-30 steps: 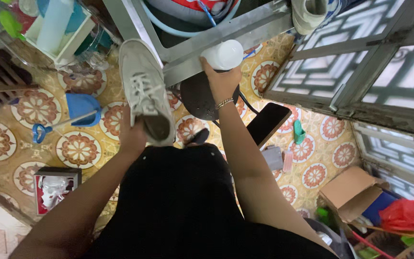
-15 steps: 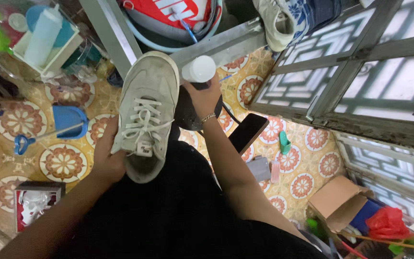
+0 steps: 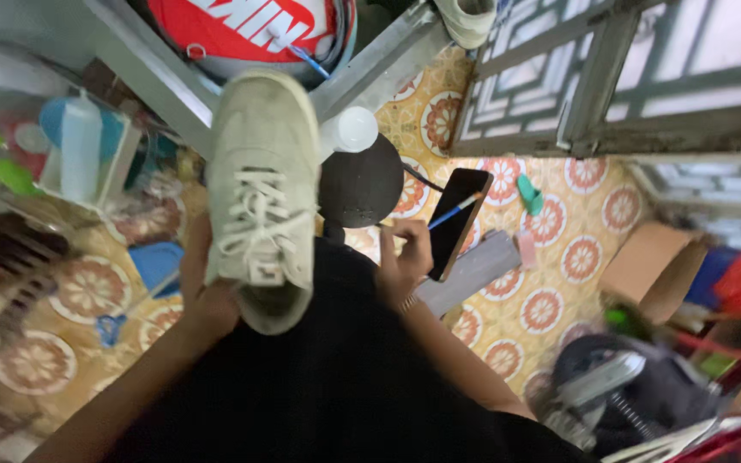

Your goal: The person holds a white sneaker and uses a small brush to apply a cleaning solution to the upper part of the shoe. They repeatedly dip the brush into a small container of liquid and scrub the shoe's surface.

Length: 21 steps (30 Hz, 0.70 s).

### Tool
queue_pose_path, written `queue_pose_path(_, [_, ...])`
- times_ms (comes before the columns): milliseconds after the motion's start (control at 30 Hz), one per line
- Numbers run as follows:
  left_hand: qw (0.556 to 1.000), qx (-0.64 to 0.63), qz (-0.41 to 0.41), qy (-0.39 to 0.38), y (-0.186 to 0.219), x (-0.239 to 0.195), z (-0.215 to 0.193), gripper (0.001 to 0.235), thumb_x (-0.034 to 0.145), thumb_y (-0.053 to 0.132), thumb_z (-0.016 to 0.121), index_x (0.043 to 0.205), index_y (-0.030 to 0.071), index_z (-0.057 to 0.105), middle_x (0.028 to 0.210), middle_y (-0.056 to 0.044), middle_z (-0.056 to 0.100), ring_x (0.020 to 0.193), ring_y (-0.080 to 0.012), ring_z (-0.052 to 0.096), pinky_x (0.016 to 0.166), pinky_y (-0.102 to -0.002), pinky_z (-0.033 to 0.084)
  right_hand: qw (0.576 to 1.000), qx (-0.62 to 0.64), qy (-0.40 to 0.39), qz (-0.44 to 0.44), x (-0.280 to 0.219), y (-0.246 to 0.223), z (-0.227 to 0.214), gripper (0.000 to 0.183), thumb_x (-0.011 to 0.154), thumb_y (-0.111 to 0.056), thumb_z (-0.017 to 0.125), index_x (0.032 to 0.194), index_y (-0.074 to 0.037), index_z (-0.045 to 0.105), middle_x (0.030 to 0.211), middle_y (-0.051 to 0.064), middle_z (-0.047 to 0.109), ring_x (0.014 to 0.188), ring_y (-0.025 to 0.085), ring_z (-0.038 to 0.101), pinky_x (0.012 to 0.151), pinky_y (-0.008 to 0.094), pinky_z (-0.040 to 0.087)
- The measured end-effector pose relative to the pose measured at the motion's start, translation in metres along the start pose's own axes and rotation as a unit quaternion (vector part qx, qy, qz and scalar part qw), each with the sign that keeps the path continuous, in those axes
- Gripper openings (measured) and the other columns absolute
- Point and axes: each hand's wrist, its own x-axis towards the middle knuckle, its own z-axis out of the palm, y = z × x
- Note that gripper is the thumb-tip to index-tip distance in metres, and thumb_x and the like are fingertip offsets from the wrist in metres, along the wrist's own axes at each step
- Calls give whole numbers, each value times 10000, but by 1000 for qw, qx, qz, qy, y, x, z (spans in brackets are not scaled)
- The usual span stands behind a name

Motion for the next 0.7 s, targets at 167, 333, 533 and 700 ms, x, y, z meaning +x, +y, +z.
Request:
queue_pose_path(167, [984, 60, -21, -168, 36, 21, -18, 679, 969, 218, 626, 1540, -2, 331, 1458, -152, 519, 1344, -249, 522, 1162, -373, 429, 947, 269, -170, 55, -19, -108, 19, 438, 1078, -247, 590, 1433, 1, 531, 1326, 113, 637, 1223, 165, 609, 1105, 310, 493])
queue_pose_path(333, [913, 104, 136, -370, 73, 51, -39, 1014, 943, 409, 682, 1596, -10, 29, 1617, -271, 169, 1520, -359, 237, 1235, -449, 221, 905, 380, -125, 144, -34, -166, 57, 480, 1056, -300, 621, 1403, 26, 552, 1332, 119, 665, 1224, 167, 631, 1080, 319, 500])
queue_pose_path(533, [944, -31, -71, -320, 109, 103, -39, 1150, 878, 762, 624, 1605, 43, 96, 1574, -189, 366, 1386, -267, 467, 1171, -394, 438, 931, 327, -58, 150, -63, -171, 78, 300, 1022, -100, 745, 1258, 61, 653, 1115, 106, 740, 1003, 131, 688, 972, 306, 554])
queue_pose_path(700, [898, 123, 254, -338, 133, 128, -27, 854, 925, 226, 985, 1493, 42, 376, 1336, -140, 579, 1244, -218, 627, 1064, -344, 547, 942, 291, -56, 156, -74, -193, 104, 360, 948, -38, 764, 1273, 51, 637, 1125, 80, 749, 1001, 134, 714, 919, 294, 591])
